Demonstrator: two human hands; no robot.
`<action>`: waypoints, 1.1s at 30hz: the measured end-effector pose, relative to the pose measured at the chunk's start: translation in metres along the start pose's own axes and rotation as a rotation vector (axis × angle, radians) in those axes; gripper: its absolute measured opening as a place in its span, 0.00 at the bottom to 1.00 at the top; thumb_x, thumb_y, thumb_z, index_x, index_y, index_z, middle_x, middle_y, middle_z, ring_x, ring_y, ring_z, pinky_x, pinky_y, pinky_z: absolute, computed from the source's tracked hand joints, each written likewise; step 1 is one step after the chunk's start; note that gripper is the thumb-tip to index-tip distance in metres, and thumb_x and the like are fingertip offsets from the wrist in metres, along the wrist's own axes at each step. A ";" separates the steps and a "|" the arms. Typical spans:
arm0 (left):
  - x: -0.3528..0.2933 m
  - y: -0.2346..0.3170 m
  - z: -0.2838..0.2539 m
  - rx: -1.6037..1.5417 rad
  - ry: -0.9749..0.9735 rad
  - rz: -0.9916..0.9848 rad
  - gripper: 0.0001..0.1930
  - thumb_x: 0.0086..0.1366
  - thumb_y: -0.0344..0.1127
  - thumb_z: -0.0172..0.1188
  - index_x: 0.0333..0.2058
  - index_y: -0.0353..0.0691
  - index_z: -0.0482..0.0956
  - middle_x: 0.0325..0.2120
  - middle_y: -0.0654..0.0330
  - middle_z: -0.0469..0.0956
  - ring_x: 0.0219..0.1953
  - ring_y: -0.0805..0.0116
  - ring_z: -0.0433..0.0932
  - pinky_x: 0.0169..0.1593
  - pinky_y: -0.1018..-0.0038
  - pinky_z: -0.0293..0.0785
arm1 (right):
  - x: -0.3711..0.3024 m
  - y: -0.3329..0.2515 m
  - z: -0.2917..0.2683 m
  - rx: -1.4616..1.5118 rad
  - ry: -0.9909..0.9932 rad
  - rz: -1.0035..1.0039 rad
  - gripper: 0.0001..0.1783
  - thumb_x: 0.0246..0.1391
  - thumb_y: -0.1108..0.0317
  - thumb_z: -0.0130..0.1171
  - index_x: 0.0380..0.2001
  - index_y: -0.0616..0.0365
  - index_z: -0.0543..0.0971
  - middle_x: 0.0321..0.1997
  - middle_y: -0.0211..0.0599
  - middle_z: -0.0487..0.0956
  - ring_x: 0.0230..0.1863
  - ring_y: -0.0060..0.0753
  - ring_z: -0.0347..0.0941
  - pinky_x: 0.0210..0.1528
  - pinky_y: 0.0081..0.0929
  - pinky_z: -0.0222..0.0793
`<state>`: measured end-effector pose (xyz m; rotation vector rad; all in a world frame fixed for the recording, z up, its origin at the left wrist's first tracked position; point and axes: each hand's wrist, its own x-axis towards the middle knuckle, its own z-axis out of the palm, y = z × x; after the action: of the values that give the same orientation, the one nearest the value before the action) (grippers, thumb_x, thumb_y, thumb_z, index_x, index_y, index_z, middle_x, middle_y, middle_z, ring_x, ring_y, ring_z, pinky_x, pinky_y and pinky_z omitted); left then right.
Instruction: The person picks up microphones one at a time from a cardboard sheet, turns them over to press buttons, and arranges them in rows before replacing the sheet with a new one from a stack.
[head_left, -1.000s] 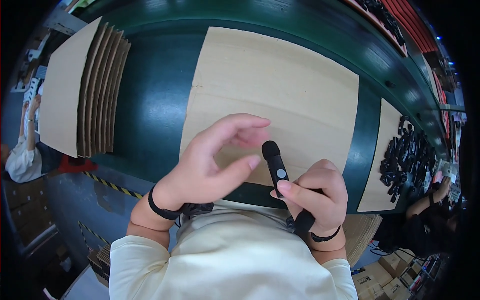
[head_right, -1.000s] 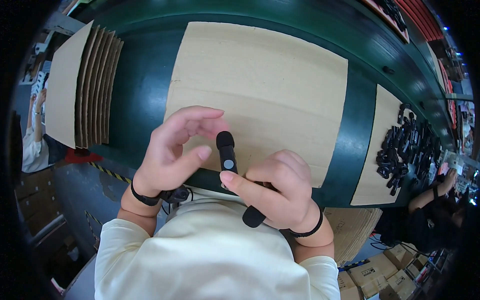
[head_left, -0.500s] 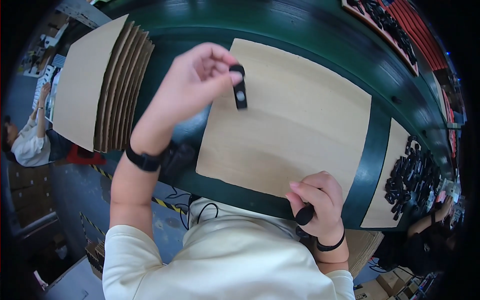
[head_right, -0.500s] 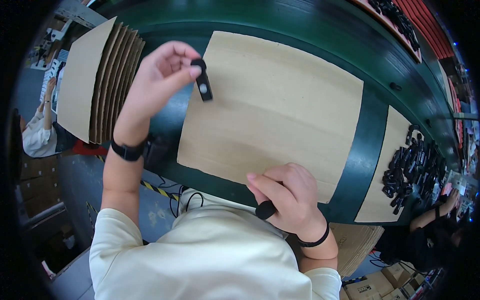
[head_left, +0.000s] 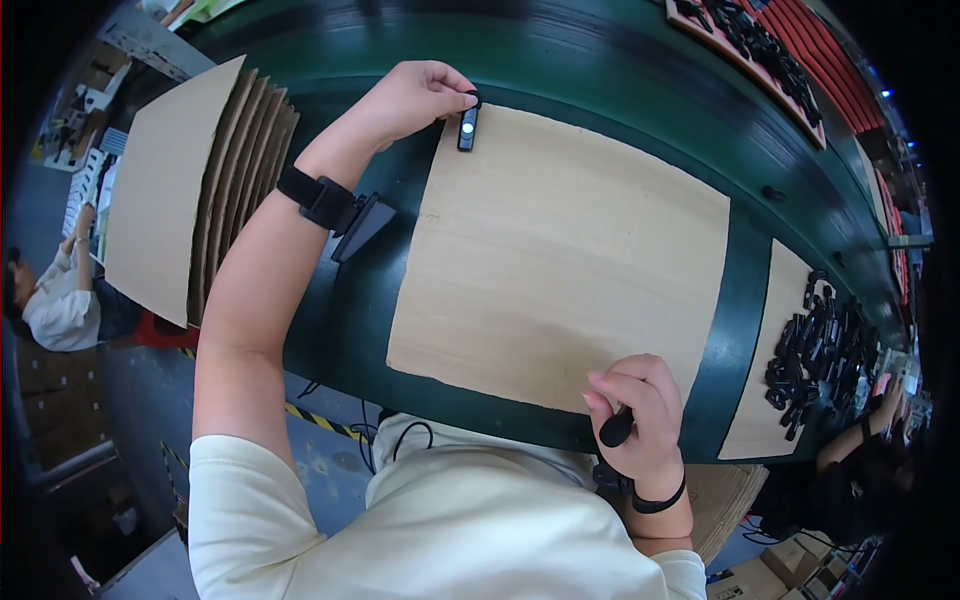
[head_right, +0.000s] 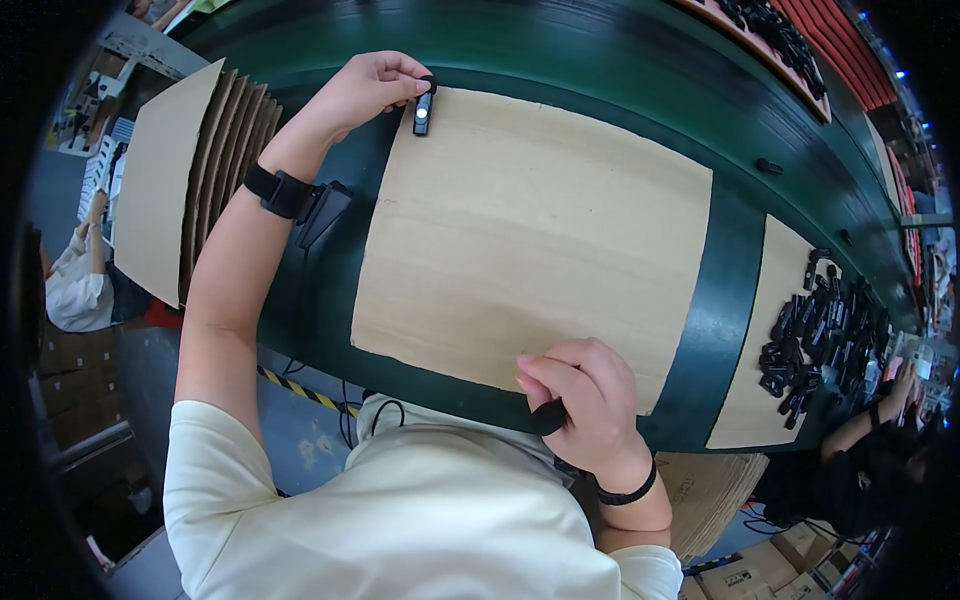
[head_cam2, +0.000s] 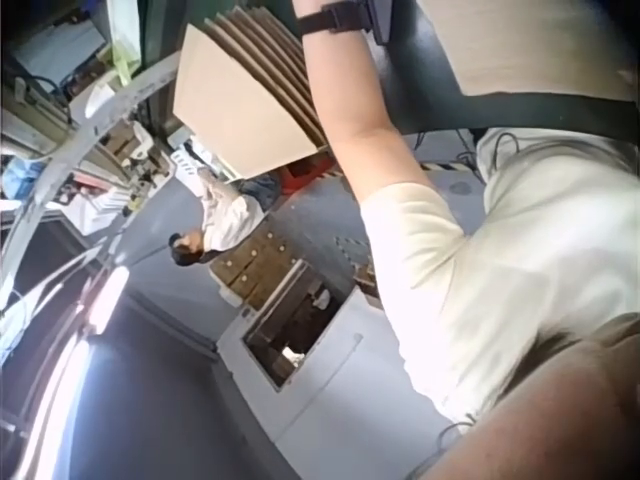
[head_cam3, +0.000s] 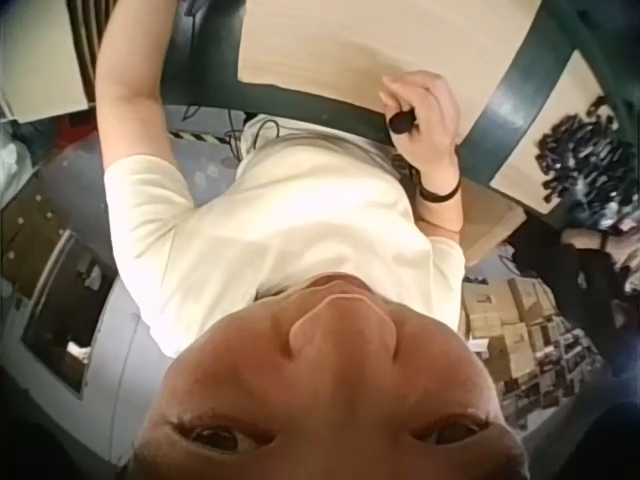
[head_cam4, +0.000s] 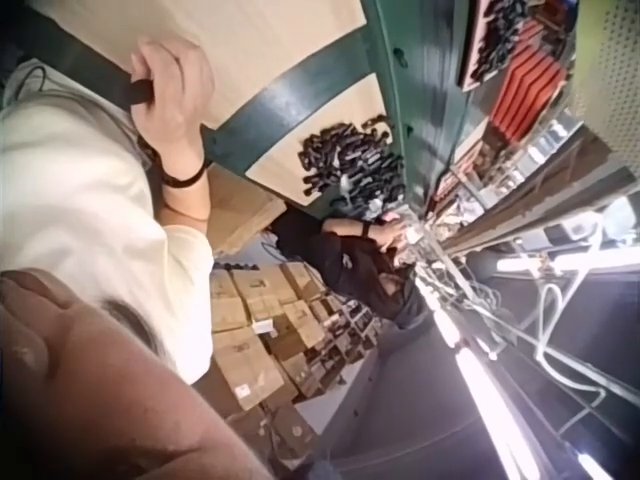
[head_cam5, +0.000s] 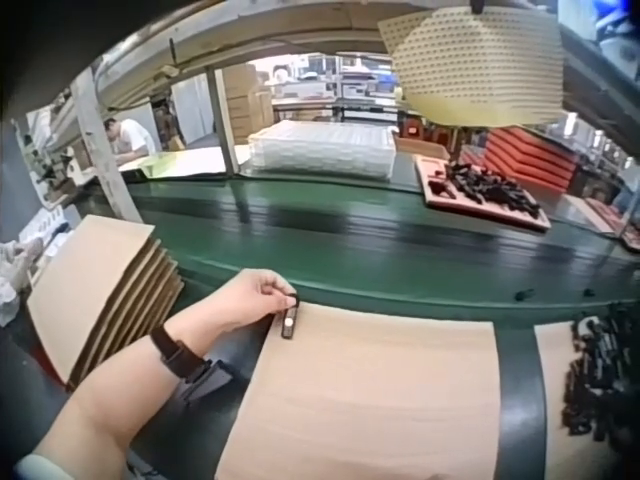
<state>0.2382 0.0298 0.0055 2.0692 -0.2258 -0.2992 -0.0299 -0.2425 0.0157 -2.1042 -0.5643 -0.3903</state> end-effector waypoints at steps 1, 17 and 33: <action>0.002 -0.001 0.000 0.006 0.002 0.002 0.10 0.65 0.33 0.63 0.42 0.35 0.80 0.30 0.65 0.80 0.32 0.78 0.75 0.39 0.81 0.71 | 0.000 0.000 0.000 -0.001 0.001 -0.001 0.16 0.41 0.80 0.69 0.36 0.57 0.80 0.30 0.36 0.75 0.26 0.36 0.72 0.24 0.27 0.66; 0.006 -0.009 0.007 0.076 0.026 -0.033 0.12 0.64 0.35 0.64 0.44 0.36 0.81 0.32 0.64 0.78 0.36 0.77 0.73 0.46 0.82 0.69 | -0.002 0.001 -0.005 0.051 -0.047 0.075 0.21 0.44 0.84 0.65 0.43 0.59 0.74 0.36 0.38 0.73 0.28 0.28 0.66 0.28 0.21 0.61; -0.148 0.067 0.041 -0.023 -0.085 0.585 0.15 0.61 0.31 0.64 0.45 0.33 0.78 0.35 0.61 0.79 0.38 0.68 0.76 0.45 0.72 0.73 | 0.019 -0.005 -0.018 0.132 -0.107 0.182 0.18 0.47 0.78 0.67 0.43 0.62 0.76 0.35 0.37 0.75 0.33 0.28 0.70 0.34 0.19 0.66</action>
<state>0.0826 0.0051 0.0618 1.8720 -0.8527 -0.0289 -0.0173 -0.2499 0.0382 -2.0372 -0.4432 -0.1335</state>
